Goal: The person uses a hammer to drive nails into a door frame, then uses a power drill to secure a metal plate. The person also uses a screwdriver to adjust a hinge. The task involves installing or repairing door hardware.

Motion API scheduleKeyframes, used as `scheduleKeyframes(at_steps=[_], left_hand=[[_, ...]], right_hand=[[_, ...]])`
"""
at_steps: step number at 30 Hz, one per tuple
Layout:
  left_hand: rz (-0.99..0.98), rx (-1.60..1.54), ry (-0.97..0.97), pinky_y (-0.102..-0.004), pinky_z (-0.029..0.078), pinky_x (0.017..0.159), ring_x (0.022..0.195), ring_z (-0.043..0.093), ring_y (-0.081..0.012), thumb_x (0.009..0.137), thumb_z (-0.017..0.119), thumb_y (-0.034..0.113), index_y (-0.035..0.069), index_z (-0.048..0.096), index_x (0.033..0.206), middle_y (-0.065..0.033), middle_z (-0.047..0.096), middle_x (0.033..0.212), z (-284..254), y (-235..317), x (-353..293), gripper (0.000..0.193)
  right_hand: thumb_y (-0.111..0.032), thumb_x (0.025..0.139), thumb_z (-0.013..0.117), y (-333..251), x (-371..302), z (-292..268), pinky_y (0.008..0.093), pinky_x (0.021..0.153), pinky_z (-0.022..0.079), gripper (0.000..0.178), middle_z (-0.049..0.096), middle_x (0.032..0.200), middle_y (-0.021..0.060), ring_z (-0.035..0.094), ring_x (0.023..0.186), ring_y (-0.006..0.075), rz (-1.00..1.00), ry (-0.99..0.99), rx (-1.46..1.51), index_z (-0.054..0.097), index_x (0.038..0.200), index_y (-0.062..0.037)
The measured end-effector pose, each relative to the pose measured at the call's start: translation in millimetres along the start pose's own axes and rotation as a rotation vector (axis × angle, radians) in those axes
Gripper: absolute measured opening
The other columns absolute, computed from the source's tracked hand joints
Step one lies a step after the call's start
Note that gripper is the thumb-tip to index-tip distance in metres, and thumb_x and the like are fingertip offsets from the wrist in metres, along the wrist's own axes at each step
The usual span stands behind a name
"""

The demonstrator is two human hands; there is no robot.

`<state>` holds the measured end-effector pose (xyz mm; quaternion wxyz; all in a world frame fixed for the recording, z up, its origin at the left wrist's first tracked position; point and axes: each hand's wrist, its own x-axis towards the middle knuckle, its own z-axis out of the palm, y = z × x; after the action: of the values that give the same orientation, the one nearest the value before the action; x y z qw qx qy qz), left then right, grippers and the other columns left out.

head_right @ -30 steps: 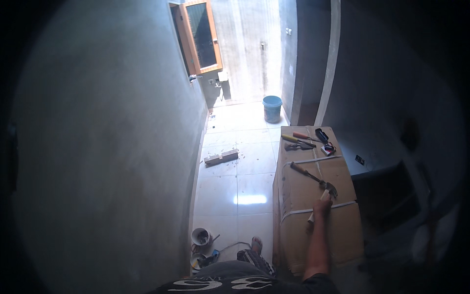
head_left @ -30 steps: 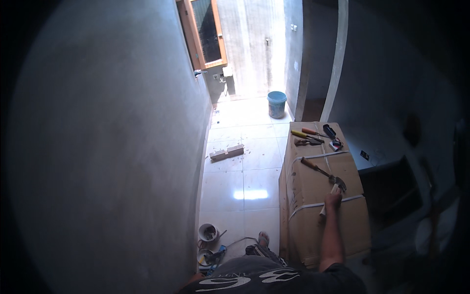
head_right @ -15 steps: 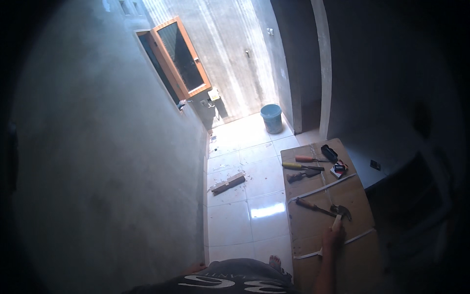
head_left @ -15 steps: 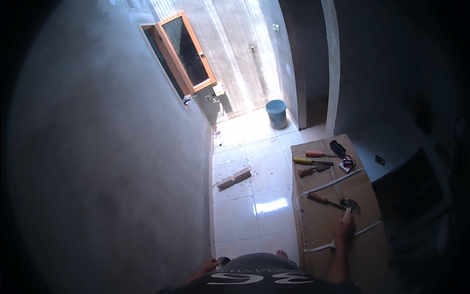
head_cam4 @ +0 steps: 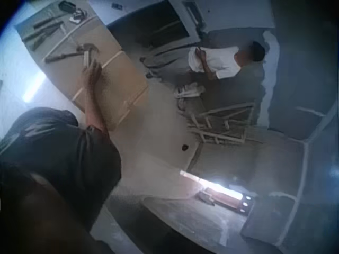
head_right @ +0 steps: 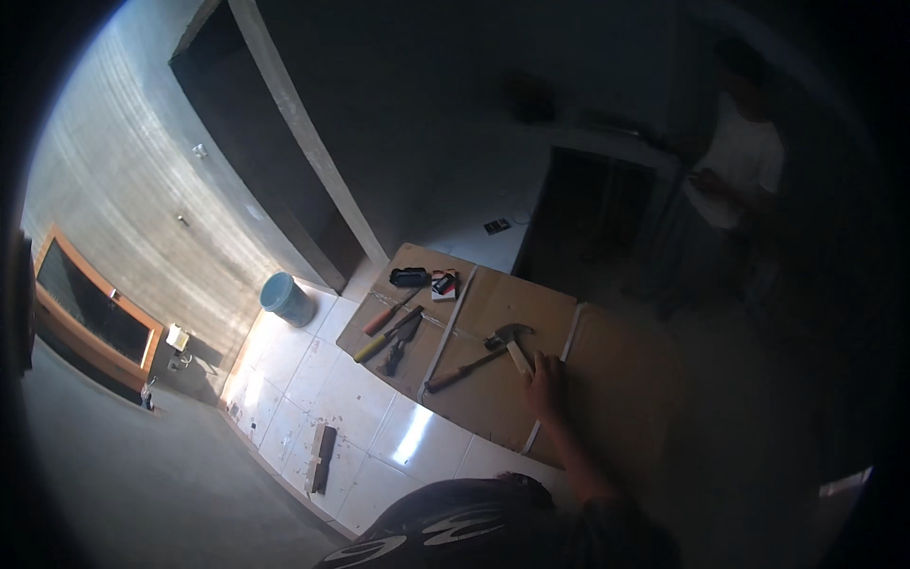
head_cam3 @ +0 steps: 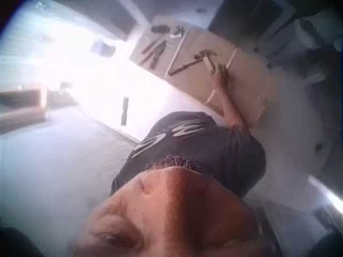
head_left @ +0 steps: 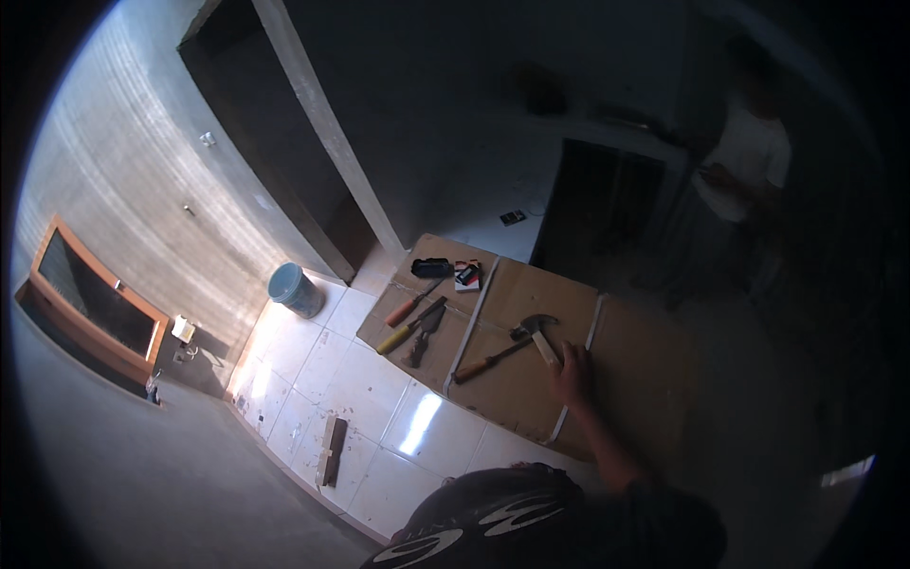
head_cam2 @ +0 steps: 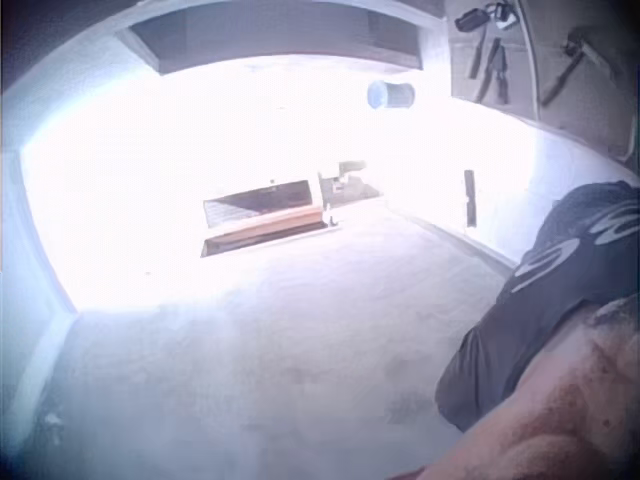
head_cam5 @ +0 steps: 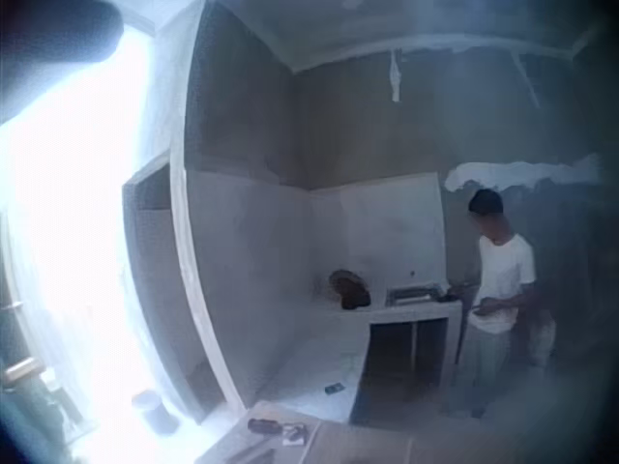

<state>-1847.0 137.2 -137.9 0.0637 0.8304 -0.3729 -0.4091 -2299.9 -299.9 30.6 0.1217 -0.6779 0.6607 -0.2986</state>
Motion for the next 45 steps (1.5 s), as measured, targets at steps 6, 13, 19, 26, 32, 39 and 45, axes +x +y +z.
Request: scheduleKeyframes(at_steps=[6,13,19,26,32,39,45], left_hand=[[0.012,0.136,-0.150,-0.0467,0.059,0.084,0.089,0.076,-0.0366,0.094,0.069,0.049,0.001,0.080,0.097,-0.0203,0.080,0.096,-65.6,-51.1,92.8,0.050],[0.106,0.278,-0.249,-0.0476,0.058,0.087,0.092,0.076,-0.0387,0.093,0.067,0.051,0.002,0.081,0.094,-0.0208,0.080,0.097,-122.1,-69.3,163.4,0.050],[0.222,0.467,-0.347,-0.0472,0.059,0.085,0.089,0.076,-0.0364,0.093,0.067,0.048,0.005,0.082,0.095,-0.0193,0.080,0.099,-122.4,-53.3,193.7,0.046],[0.298,0.415,-0.391,-0.0465,0.059,0.084,0.088,0.077,-0.0351,0.093,0.067,0.046,0.005,0.082,0.097,-0.0188,0.080,0.101,-86.6,-13.4,224.2,0.044],[0.372,0.403,-0.392,-0.0458,0.059,0.084,0.088,0.077,-0.0340,0.094,0.068,0.044,0.005,0.082,0.098,-0.0184,0.080,0.104,-75.8,20.5,236.9,0.042],[0.441,0.361,-0.324,-0.0451,0.060,0.083,0.087,0.077,-0.0327,0.095,0.069,0.042,0.005,0.082,0.100,-0.0180,0.080,0.106,-96.9,14.5,242.5,0.040],[-0.009,0.083,-0.349,-0.0439,0.060,0.084,0.091,0.077,-0.0297,0.098,0.071,0.039,0.004,0.077,0.123,-0.0196,0.079,0.107,-109.4,75.0,178.9,0.043]], right_hand=[[-0.017,0.091,0.073,-26.5,-53.3,-14.8,0.0533,0.101,0.050,0.046,0.064,0.121,0.0256,0.062,0.114,0.0435,0.054,0.211,-0.067,0.063,0.132,0.0030],[-0.016,0.090,0.072,-66.5,-121.2,6.8,0.0522,0.098,0.052,0.039,0.067,0.116,0.0256,0.064,0.112,0.0441,0.103,0.184,0.004,0.065,0.124,0.0029],[-0.016,0.092,0.072,-77.3,-157.3,0.2,0.0519,0.095,0.053,0.035,0.067,0.112,0.0248,0.065,0.108,0.0434,0.083,0.183,-0.015,0.067,0.121,0.0023],[-0.015,0.092,0.074,-56.3,-156.5,-22.3,0.0470,0.082,0.056,0.029,0.069,0.097,0.0190,0.068,0.089,0.0370,0.181,0.188,0.152,0.068,0.116,0.0006],[-0.013,0.092,0.074,-51.4,-151.5,-42.3,0.0438,0.075,0.057,0.025,0.069,0.088,0.0153,0.069,0.081,0.0339,0.138,0.212,0.259,0.069,0.114,-0.0004],[-0.011,0.094,0.072,-36.3,-139.2,-27.9,0.0439,0.074,0.058,0.030,0.072,0.090,0.0167,0.072,0.080,0.0341,0.199,0.216,0.319,0.070,0.122,-0.0011],[-0.016,0.098,0.070,-23.3,-125.2,-31.2,0.0402,0.075,0.057,0.040,0.074,0.090,0.0161,0.074,0.082,0.0253,0.304,0.116,0.373,0.066,0.137,-0.0031]])
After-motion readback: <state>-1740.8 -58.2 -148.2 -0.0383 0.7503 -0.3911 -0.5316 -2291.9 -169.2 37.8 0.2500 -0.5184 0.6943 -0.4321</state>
